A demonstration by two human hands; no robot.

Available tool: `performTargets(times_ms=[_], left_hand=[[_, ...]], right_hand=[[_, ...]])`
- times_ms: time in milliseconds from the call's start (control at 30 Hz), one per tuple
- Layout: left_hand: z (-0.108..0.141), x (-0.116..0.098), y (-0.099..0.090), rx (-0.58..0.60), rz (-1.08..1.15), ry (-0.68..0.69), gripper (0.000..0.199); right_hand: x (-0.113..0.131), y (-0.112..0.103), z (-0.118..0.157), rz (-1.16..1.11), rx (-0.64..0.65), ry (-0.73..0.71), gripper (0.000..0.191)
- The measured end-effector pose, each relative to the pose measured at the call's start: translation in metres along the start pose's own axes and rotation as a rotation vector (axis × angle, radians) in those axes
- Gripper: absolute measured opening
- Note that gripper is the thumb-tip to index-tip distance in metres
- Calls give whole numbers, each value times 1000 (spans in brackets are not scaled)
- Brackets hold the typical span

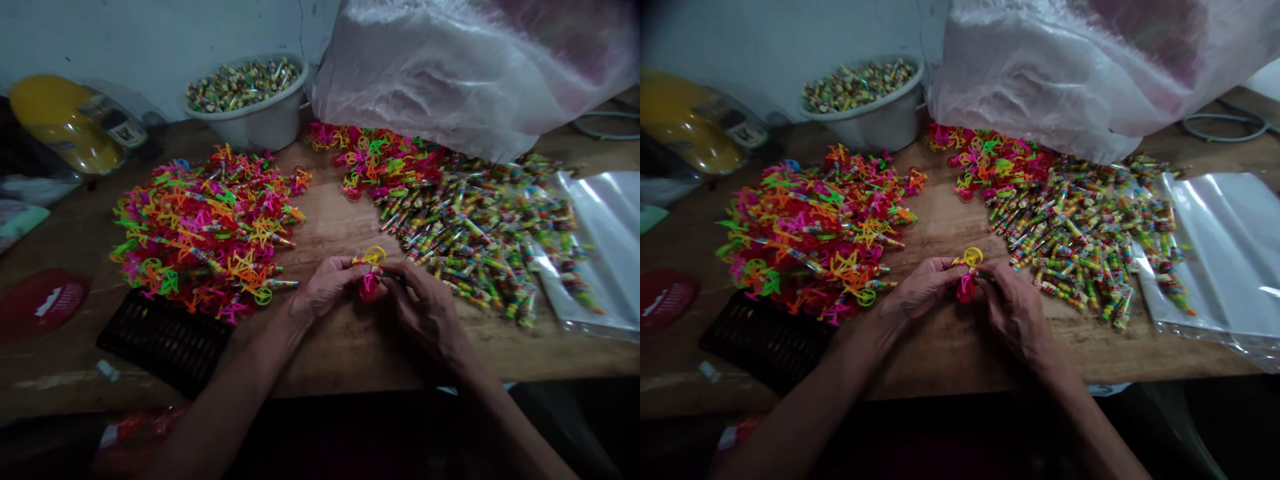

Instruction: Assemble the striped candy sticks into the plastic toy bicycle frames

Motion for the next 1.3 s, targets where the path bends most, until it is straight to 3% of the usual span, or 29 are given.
performTargets(times_ms=[267,433,500,567,633,667,733,800,867,967,1033,1100,1167,1300], left_hand=[[0,-2,6,-43,-32,8,25],[2,0,11,-32,-66,8,27],[12,-13,2,-80,-93,46,27],[35,-45,-22,-246,-192,187,26],[73,-94,-57,-568,-379,401,24],[96,-120,-76,-796,-504,488,23],[136,-165,-106,-1146,-820,486,23],[157,-193,-128,-1367,-1163,344,27],[160,-206,-135,-1547,-1459,271,29],[132,-203,-115,-1740,-1678,434,45],[92,-194,-88,-1634,-1682,569,42],[40,-185,-60,-1268,-1609,582,34],[-9,-178,-39,-1028,-1427,445,33],[-75,-175,-24,-960,-1283,301,35]], right_hand=[[3,-9,2,94,146,-199,23],[13,-9,3,103,98,-84,19],[11,-8,-3,77,79,-13,19],[4,-11,-14,90,96,25,26],[-8,-17,-32,219,127,0,31],[-15,-20,-41,323,151,-34,29],[-30,-20,-59,539,248,-113,21],[-44,-12,-70,687,359,-176,19],[-55,0,-74,754,404,-201,16],[-71,15,-71,779,390,-192,21],[-79,21,-68,789,396,-188,25],[-84,22,-67,794,418,-200,26],[-84,17,-69,777,433,-212,24],[-67,-1,-74,582,389,-224,17]])
Point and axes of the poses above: each hand's wrist, its own z-axis away from the middle knuckle, its own y-axis out of the palm, x = y × z, the point moved 4 cm from there along -z, towards the middle knuckle, and after that the axes turned 10 degrees about -y, right-handed, at the moved point
